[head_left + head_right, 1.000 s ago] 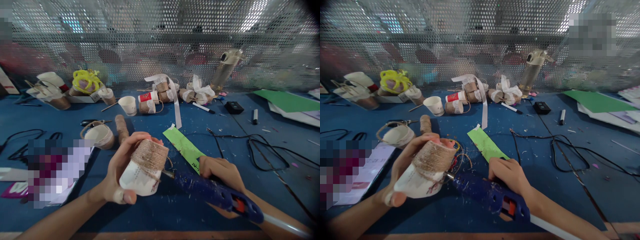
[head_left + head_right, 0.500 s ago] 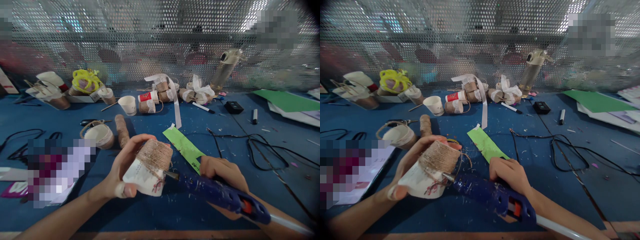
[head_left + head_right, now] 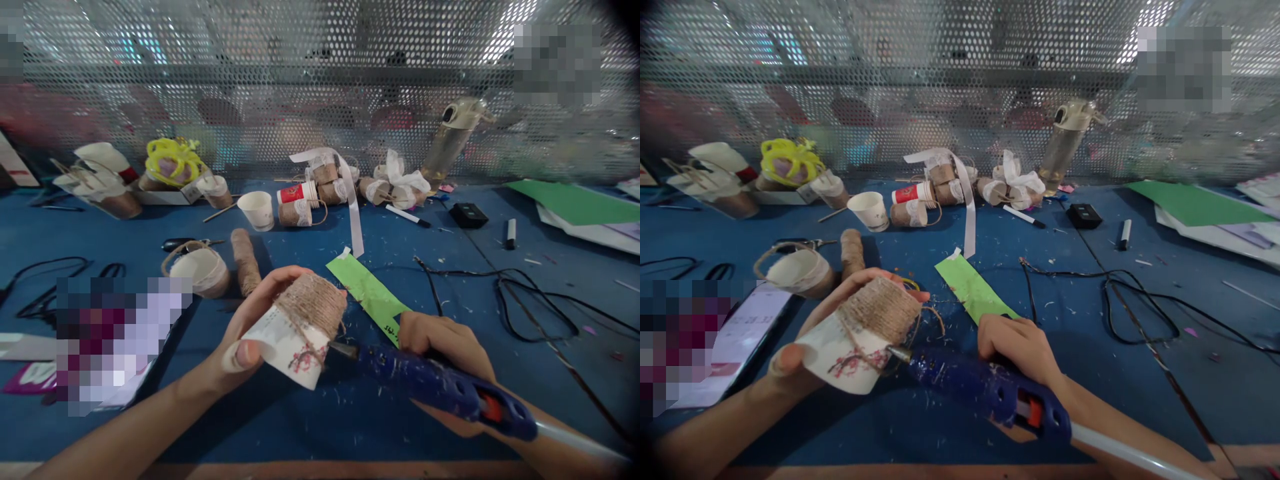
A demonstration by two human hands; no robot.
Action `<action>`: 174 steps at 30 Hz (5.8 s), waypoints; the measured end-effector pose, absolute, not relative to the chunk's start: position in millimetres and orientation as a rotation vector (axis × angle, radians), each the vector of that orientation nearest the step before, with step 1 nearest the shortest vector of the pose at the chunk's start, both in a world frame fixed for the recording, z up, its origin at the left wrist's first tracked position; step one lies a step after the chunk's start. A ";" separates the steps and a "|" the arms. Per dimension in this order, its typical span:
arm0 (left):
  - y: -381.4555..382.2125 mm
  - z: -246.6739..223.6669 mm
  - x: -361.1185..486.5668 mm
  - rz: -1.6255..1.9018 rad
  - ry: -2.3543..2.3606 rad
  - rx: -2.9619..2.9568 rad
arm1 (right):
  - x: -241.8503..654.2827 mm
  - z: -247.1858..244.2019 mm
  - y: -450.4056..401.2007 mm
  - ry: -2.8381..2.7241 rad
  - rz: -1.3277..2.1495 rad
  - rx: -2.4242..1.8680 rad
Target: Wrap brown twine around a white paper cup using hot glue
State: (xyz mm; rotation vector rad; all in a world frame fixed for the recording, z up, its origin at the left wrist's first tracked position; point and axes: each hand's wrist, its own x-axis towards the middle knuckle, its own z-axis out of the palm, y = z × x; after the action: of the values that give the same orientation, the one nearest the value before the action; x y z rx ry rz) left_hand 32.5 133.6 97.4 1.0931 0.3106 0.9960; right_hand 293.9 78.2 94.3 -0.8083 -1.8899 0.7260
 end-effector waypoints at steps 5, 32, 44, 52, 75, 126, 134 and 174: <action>134.8 94.5 30.4 0.985 0.349 1.128 | 293.5 96.0 76.6 -1.893 0.713 -0.837; 132.1 93.0 27.0 1.142 0.528 1.682 | 293.0 90.8 101.0 -2.039 0.302 -1.220; 133.4 97.0 30.0 1.123 0.572 2.299 | 265.7 91.0 76.2 -1.703 1.402 -0.929; 133.8 97.4 30.4 1.139 0.583 2.374 | 269.5 93.0 74.9 -1.505 1.614 -0.934; 128.8 90.0 29.4 1.082 0.611 2.082 | 272.2 96.5 81.4 -1.542 1.373 -1.111; 120.9 80.2 35.6 1.203 0.409 1.915 | 269.3 97.1 81.6 -1.476 1.547 -1.024; 121.1 83.4 36.8 1.173 0.348 1.893 | 267.9 95.2 80.1 -1.473 1.510 -1.028; 132.5 101.2 25.1 0.755 0.743 2.192 | 266.5 86.5 78.3 -1.641 1.166 -1.087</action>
State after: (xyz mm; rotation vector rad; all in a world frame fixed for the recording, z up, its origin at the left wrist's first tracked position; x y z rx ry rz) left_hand 25.1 132.5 101.2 2.1919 0.7431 0.7551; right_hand 266.5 78.3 86.5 -1.0868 -1.6414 1.1656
